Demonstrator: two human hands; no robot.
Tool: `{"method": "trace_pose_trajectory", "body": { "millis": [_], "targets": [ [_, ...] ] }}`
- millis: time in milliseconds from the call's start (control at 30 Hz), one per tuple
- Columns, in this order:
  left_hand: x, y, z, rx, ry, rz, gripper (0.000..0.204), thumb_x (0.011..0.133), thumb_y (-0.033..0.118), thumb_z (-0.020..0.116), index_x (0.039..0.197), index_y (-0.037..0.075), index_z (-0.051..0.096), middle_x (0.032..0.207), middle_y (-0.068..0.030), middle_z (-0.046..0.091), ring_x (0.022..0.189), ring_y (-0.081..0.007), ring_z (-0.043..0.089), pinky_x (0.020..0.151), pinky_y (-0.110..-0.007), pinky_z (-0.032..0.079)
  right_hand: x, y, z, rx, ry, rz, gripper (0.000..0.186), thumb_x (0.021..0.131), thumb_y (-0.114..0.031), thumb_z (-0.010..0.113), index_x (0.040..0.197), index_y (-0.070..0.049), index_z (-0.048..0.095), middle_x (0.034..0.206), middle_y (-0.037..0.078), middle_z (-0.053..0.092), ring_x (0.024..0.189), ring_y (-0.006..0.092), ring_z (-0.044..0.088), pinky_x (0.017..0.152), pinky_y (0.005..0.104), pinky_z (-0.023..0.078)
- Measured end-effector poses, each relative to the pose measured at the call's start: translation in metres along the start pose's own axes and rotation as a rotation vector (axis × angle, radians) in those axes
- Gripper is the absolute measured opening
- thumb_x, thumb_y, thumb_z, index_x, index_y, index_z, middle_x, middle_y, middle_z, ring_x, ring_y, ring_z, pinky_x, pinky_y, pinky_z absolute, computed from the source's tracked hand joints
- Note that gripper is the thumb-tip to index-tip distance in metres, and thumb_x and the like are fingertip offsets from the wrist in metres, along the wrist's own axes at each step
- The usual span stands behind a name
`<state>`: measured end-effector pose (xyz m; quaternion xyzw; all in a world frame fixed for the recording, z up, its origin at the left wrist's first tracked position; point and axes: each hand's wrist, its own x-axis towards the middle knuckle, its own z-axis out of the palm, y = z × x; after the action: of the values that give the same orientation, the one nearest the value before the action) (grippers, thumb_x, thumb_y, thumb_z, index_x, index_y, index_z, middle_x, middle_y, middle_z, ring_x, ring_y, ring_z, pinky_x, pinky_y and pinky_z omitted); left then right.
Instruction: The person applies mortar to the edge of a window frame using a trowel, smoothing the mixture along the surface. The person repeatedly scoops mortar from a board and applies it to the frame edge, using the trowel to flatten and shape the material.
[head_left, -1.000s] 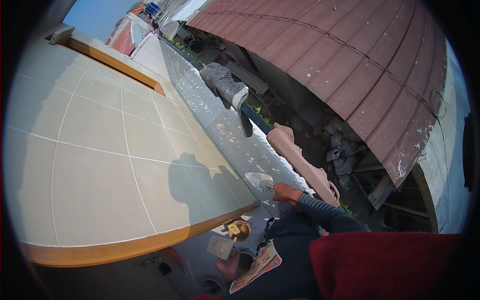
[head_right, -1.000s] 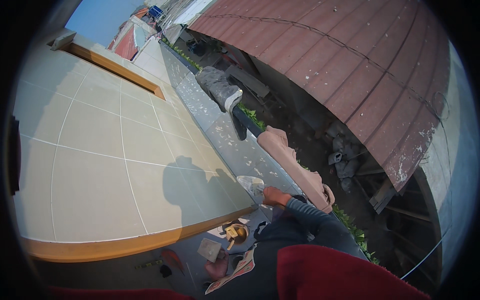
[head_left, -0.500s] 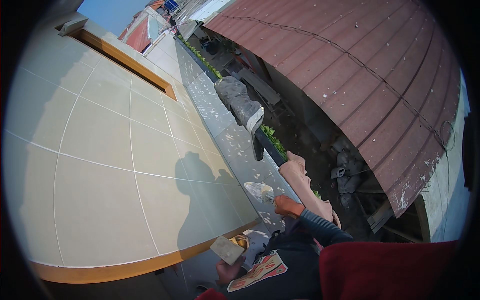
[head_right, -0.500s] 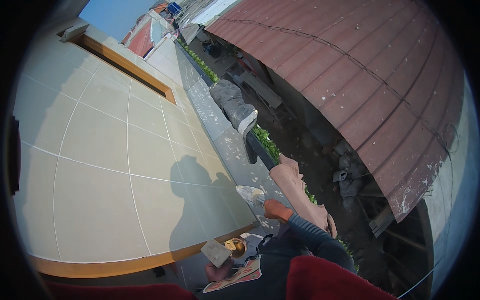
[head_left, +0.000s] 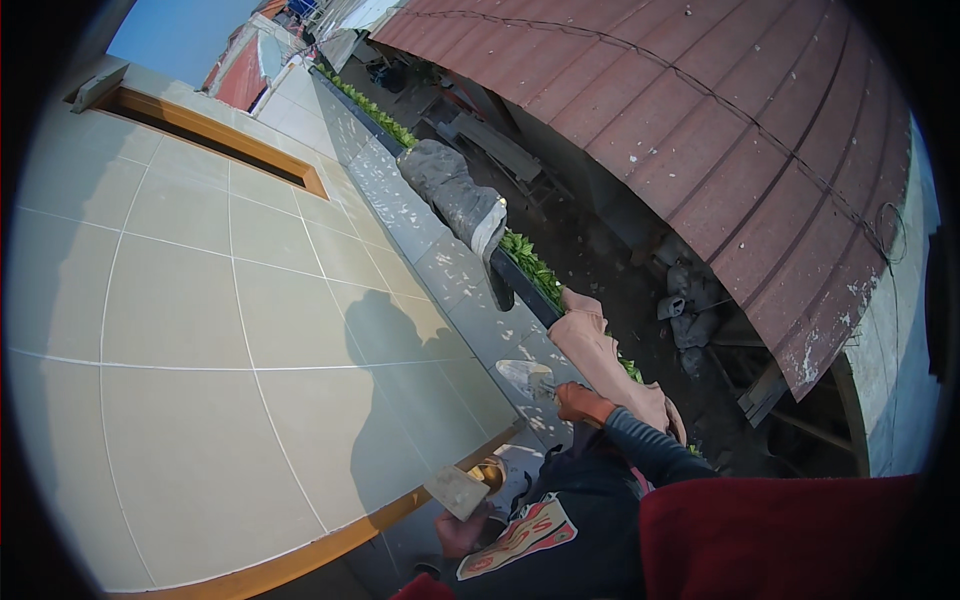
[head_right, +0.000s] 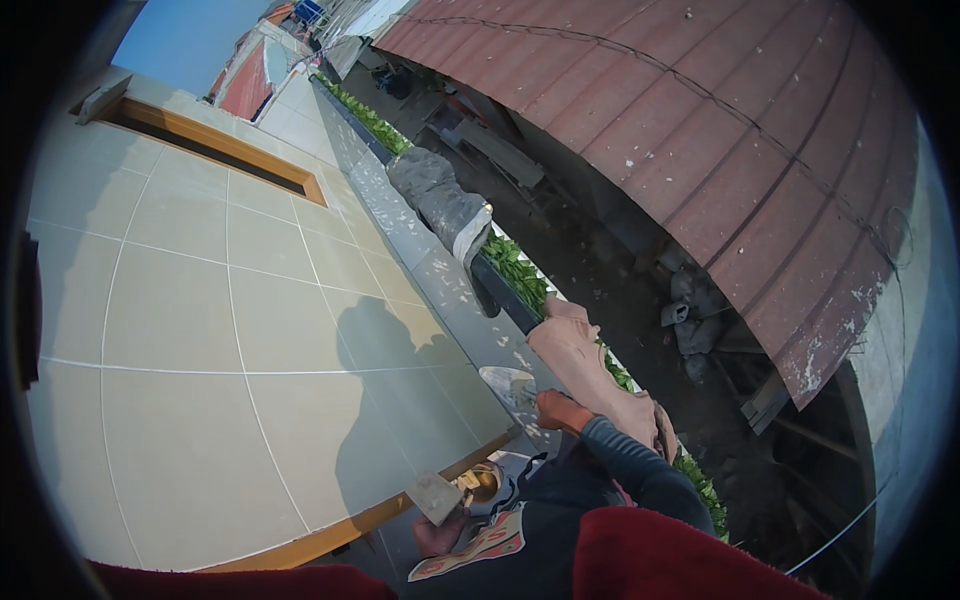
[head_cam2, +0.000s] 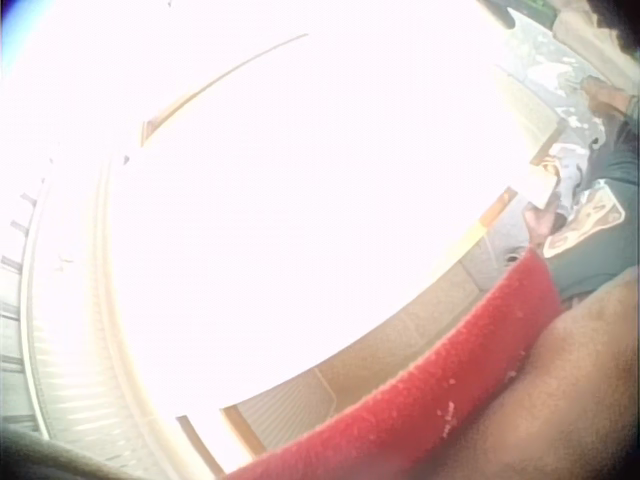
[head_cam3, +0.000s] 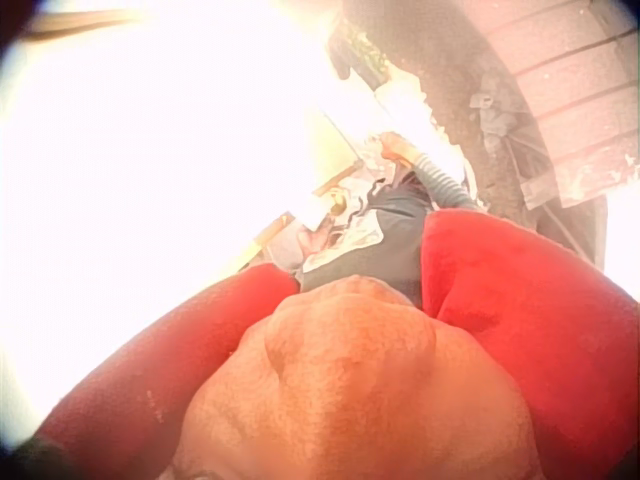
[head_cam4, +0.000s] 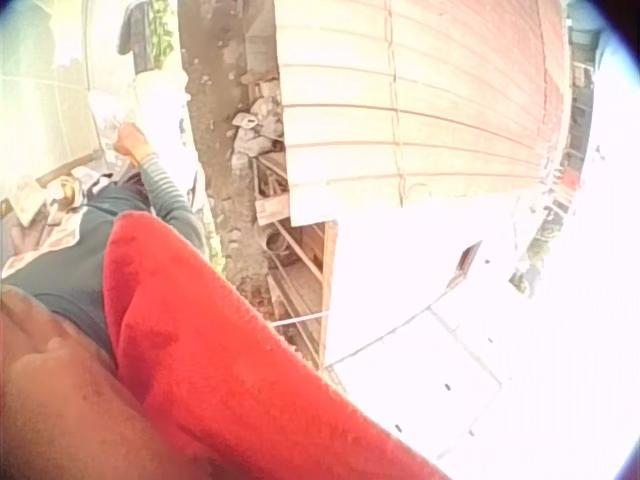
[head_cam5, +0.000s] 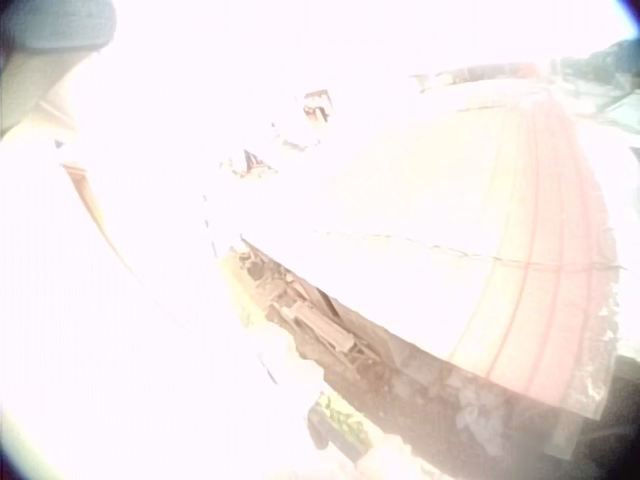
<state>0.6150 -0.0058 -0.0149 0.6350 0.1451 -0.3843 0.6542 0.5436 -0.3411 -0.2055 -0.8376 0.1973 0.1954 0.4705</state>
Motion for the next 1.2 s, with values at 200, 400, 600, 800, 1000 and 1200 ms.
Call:
{"method": "trace_pose_trajectory", "body": {
  "millis": [200, 400, 600, 800, 1000, 1200],
  "targets": [
    [-0.001, 0.007, 0.005, -0.210, 0.014, -0.056, 0.050, 0.080, -0.005, 0.076, 0.126, -0.009, 0.057, 0.117, -0.0135, 0.068, 0.105, -0.0238, 0.067, 0.094, -0.040, 0.055, 0.003, -0.001, -0.005, 0.003, 0.039, -0.009, 0.046, 0.072, -0.021, 0.066, 0.109, 0.006, 0.060, 0.103, 0.031, 0.061, 0.097, 0.0453, 0.064, 0.088, 0.0480, 0.052],
    [-0.011, -0.039, -0.027, -0.242, 0.001, 0.013, 0.047, 0.088, 0.002, 0.068, 0.132, -0.003, 0.053, 0.125, -0.0154, 0.064, 0.112, -0.0274, 0.064, 0.097, -0.046, 0.052, 0.000, -0.013, -0.021, -0.110, 0.009, -0.078, 0.043, 0.073, -0.019, 0.064, 0.104, 0.011, 0.062, 0.103, 0.033, 0.064, 0.098, 0.0451, 0.066, 0.087, 0.0458, 0.054],
    [-0.029, -0.084, -0.042, 0.172, 0.152, 0.233, 0.047, 0.088, 0.019, 0.053, 0.132, 0.001, 0.052, 0.124, -0.0203, 0.059, 0.121, -0.0344, 0.054, 0.103, -0.055, 0.040, 0.021, -0.038, -0.011, -0.220, -0.209, -0.103, 0.029, 0.072, -0.017, 0.066, 0.085, 0.010, 0.069, 0.084, 0.028, 0.069, 0.084, 0.0429, 0.070, 0.074, 0.0484, 0.056],
    [-0.089, -0.151, -0.056, -1.288, -0.057, 0.379, 0.046, 0.085, 0.021, 0.063, 0.127, 0.004, 0.056, 0.121, -0.0166, 0.060, 0.118, -0.0320, 0.055, 0.098, -0.052, 0.042, 0.020, -0.125, 0.041, -0.568, -0.656, -0.310, 0.028, 0.077, -0.021, 0.067, 0.087, 0.005, 0.072, 0.081, 0.024, 0.070, 0.079, 0.0396, 0.071, 0.069, 0.0476, 0.056],
    [-0.136, -0.245, -0.037, -1.492, 0.388, 0.582, 0.051, 0.086, 0.021, 0.057, 0.134, 0.005, 0.054, 0.134, -0.0178, 0.058, 0.121, -0.0380, 0.057, 0.101, -0.063, 0.044, 0.014, -0.182, 0.120, -0.843, -0.894, -0.669, 0.030, 0.090, -0.025, 0.059, 0.077, 0.000, 0.068, 0.075, 0.018, 0.069, 0.065, 0.0318, 0.070, 0.058, 0.0442, 0.055],
    [-0.161, -0.304, -0.033, -1.734, 0.665, 0.647, 0.059, 0.085, 0.020, 0.054, 0.139, -0.003, 0.047, 0.136, -0.0208, 0.055, 0.121, -0.0429, 0.056, 0.099, -0.062, 0.046, 0.021, -0.223, 0.220, -1.109, -0.884, -1.005, 0.031, 0.090, -0.023, 0.055, 0.086, 0.005, 0.066, 0.087, 0.028, 0.068, 0.087, 0.0447, 0.066, 0.080, 0.0534, 0.053]
  ]
}}
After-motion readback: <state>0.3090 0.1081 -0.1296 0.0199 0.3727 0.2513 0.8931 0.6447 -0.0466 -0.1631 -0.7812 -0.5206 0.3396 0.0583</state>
